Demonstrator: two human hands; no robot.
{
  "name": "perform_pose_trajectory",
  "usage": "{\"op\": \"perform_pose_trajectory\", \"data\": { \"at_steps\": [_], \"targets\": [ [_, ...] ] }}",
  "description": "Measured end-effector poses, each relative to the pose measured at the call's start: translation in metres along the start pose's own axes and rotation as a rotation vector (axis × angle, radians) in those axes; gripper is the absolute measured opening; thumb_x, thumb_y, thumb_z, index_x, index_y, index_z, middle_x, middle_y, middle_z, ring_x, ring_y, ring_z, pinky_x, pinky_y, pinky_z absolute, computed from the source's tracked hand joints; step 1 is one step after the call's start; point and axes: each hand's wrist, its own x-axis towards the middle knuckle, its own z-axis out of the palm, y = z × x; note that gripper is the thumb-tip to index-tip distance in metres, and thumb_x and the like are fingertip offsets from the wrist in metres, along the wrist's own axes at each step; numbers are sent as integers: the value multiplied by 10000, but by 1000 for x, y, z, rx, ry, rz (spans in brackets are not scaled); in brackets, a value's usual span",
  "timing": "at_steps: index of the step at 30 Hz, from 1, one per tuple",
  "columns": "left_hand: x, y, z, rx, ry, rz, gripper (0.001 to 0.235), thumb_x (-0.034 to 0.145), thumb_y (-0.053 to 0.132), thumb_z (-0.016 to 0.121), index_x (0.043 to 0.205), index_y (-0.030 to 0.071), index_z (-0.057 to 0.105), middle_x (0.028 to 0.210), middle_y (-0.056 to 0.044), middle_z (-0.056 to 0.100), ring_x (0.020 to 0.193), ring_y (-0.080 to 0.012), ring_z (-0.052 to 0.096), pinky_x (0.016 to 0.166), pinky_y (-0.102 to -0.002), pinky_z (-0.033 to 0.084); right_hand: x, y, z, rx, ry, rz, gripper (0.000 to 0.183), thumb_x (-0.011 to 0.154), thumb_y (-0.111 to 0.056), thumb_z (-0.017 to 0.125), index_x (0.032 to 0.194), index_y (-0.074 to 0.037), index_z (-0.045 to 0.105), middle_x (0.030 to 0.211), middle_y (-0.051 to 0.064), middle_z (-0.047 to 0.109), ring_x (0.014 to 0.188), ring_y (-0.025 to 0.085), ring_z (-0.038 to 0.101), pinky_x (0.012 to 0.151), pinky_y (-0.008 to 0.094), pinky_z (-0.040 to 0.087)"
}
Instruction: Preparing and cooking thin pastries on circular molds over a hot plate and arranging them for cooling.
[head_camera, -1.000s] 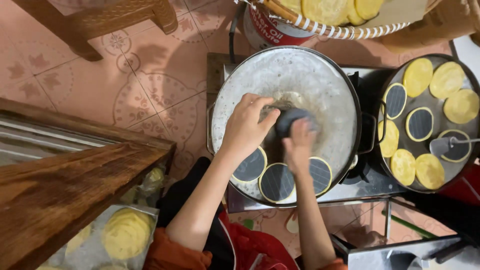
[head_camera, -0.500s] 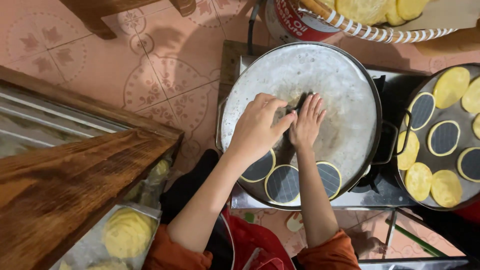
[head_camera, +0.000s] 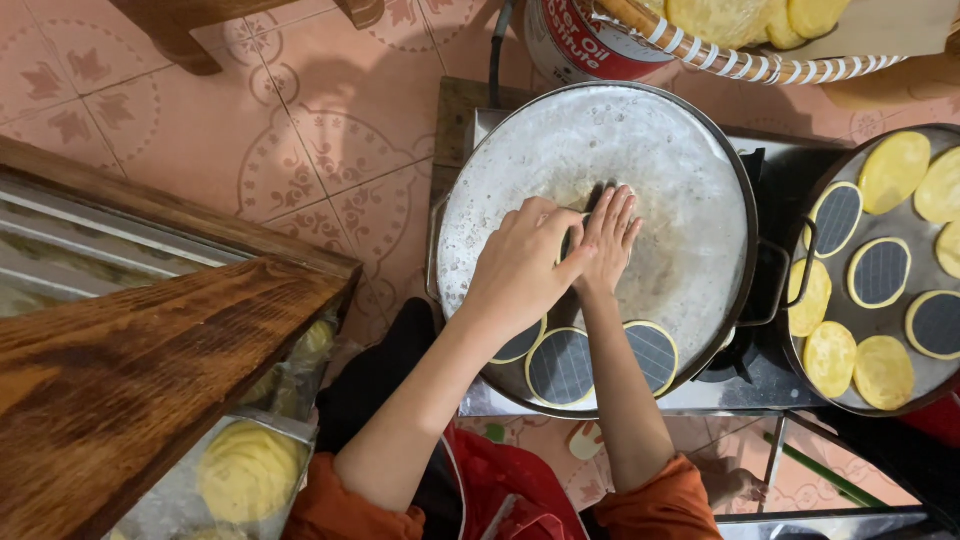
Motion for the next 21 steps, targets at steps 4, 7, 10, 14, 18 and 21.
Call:
{"op": "perform_pose_trajectory", "data": {
  "at_steps": [4, 7, 10, 14, 18, 21],
  "targets": [
    [0, 0, 1, 11, -18, 9, 340, 902, 307, 723, 1145, 71, 694, 1187, -126, 637, 1049, -346, 635, 901, -450, 512, 4, -4, 15, -73, 9, 6, 762, 1065, -394, 398, 1664, 4, 145, 1747, 197, 86, 1625, 347, 47, 1297, 549, 40],
    [-1, -3, 4, 21, -7, 23, 350, 901, 304, 724, 1158, 69, 693, 1183, -133, 636, 1048, -349, 635, 900, -452, 513, 10, -7, 25, -66, 5, 29, 762, 1066, -393, 396, 1667, -1, 140, 1749, 187, 74, 1623, 342, 40, 1294, 551, 36],
    [-2, -3, 4, 34, -12, 29, 348, 906, 309, 721, 1157, 69, 693, 1181, -138, 636, 1052, -349, 638, 903, -452, 516, 11, -11, 24, -30, -10, 47, 769, 1065, -405, 393, 1667, -5, 129, 1747, 179, 58, 1619, 338, 28, 1289, 551, 28],
    [1, -2, 0, 47, -31, 20, 364, 911, 328, 711, 1170, 73, 690, 1184, -146, 635, 1041, -357, 638, 893, -456, 517, 16, -15, 11, 25, -50, 57, 781, 1055, -422, 392, 1657, -13, 109, 1740, 163, 20, 1613, 332, -4, 1287, 541, 4],
    [0, -2, 4, 63, -23, 39, 389, 911, 339, 708, 1195, 73, 686, 1180, -152, 633, 1032, -369, 634, 889, -465, 513, 5, 7, -10, 118, 20, -23, 712, 1078, -342, 426, 1652, 3, 184, 1728, 210, 81, 1597, 385, 24, 1264, 558, 14],
    [-1, 1, 6, 67, -19, 51, 403, 910, 350, 712, 1200, 71, 681, 1168, -151, 633, 1035, -372, 630, 888, -469, 510, -14, 24, -37, 329, 132, -154, 540, 1052, -195, 496, 1563, -37, 421, 1641, 207, 362, 1556, 369, 278, 1238, 506, 241]
  ]
}}
